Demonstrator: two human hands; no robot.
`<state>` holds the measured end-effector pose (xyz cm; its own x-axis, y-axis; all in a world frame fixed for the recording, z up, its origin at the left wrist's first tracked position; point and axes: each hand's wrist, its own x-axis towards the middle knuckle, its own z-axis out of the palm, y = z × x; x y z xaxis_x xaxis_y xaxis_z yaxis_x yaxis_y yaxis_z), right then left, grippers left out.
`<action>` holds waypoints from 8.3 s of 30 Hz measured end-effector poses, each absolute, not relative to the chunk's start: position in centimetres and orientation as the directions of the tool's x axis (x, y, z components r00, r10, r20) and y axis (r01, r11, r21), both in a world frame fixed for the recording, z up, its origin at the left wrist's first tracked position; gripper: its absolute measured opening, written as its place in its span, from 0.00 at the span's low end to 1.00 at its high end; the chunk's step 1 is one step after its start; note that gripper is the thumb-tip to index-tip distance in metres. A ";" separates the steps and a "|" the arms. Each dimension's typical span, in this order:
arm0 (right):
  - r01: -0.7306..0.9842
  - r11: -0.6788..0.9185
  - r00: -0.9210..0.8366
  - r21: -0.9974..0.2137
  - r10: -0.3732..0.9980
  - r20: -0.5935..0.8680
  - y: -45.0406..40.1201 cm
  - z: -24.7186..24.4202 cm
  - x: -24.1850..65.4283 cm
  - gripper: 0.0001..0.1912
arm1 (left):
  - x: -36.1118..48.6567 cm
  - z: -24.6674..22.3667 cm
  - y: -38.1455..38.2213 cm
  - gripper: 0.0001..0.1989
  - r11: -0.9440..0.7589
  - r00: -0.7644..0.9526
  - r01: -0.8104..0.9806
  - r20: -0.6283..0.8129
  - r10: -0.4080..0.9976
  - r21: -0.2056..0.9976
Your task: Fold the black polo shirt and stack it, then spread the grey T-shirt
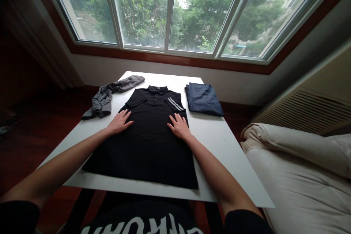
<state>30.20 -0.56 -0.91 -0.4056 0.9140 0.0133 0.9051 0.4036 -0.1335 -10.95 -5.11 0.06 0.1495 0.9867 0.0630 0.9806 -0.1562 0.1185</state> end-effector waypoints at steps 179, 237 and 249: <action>0.666 0.722 -0.739 -0.188 0.672 -0.040 -17.5 8.3 31.0 0.22 | -11.3 11.4 -16.2 0.20 -0.313 0.427 0.892 -0.384 0.818 0.325; 0.585 0.768 -0.743 -0.263 0.637 0.206 -0.6 4.9 19.1 0.16 | -6.5 -0.5 -1.8 0.20 -0.275 0.165 0.907 0.333 0.929 0.318; 0.764 0.628 -0.616 -0.147 0.778 0.120 0.5 3.0 17.4 0.27 | -8.9 -1.3 -1.1 0.25 -0.175 0.093 0.926 0.247 0.964 0.335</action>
<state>17.36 0.45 3.03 -0.6161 0.7784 0.1204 0.7643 0.6278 -0.1474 -8.90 -1.15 -1.31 0.0932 0.9645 0.2473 0.9259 -0.1753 0.3346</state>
